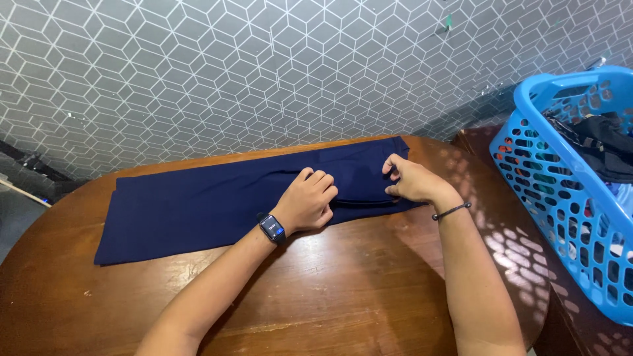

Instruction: Folding a navy blue t-shirt on a wooden table and placing it in a storage bin.

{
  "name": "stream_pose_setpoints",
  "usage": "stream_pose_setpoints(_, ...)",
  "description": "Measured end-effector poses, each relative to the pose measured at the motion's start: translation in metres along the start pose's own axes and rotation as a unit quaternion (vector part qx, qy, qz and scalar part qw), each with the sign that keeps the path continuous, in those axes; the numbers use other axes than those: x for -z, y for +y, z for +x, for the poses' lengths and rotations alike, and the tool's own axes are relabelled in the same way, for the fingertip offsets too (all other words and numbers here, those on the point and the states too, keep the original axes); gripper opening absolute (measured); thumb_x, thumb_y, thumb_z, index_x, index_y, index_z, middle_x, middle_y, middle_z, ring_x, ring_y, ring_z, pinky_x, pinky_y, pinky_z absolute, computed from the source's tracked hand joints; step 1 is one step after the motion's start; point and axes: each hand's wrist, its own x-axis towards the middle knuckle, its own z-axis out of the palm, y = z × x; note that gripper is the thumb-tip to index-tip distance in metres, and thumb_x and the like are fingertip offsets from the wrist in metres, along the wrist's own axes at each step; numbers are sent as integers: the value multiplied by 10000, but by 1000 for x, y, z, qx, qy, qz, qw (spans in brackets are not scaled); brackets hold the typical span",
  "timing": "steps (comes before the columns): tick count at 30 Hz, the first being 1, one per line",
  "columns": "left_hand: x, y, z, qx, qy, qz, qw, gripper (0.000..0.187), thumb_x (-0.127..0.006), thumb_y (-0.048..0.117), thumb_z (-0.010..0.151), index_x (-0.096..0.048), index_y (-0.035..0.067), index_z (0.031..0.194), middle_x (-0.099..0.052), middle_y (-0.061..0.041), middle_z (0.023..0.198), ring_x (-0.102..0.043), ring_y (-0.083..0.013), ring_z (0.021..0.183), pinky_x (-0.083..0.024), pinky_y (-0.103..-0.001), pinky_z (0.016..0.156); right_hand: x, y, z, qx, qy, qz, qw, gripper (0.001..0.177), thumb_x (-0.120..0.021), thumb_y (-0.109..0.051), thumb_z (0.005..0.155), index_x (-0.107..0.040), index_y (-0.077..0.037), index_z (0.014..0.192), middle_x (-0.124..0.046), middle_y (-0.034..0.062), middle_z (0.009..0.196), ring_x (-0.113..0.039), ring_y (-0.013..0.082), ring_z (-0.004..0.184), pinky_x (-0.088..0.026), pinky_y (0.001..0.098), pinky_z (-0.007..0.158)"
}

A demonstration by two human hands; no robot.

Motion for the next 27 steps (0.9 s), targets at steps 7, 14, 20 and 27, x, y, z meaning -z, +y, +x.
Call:
stream_pose_setpoints(7, -10, -4, 3, 80, 44, -92, 992, 267, -660, 303, 884, -657, 44, 948, -631, -118, 1101, -588, -282, 1079, -431, -462, 1000, -17, -39, -7, 1, 175, -81, 981, 358, -797, -251, 865, -612, -113, 1139, -673, 157, 1114, -659, 322, 1053, -529, 429, 912)
stream_pose_setpoints(14, -53, -11, -12, 187, -13, 16, 982, 597, -571, 399, 981, -528, -20, 1404, -510, -206, 1483, -448, -332, 1411, -301, -550, 1171, -80, -59, 13, 154, 291, -152, 932, 509, -553, -410, 1012, -541, -131, 1437, -464, 206, 1523, -398, 394, 1420, -304, 560, 1138)
stream_pose_setpoints(20, -57, -11, -21, 232, -77, 30, 969, 805, -545, 521, 958, -395, -51, 1504, -367, -240, 1593, -337, -345, 1485, -222, -608, 1185, -77, -50, 16, 79, 252, -234, 936, 699, -503, -576, 967, -467, -134, 1508, -339, 235, 1581, -284, 418, 1465, -189, 642, 1142)
stream_pose_setpoints(27, -56, -10, -19, 238, -78, 15, 968, 835, -555, 533, 931, -400, -56, 1501, -356, -229, 1605, -317, -341, 1499, -194, -600, 1199, -81, -70, 5, 118, 312, -248, 909, 631, -466, -541, 1027, -482, -163, 1532, -362, 233, 1625, -313, 424, 1515, -202, 621, 1235)
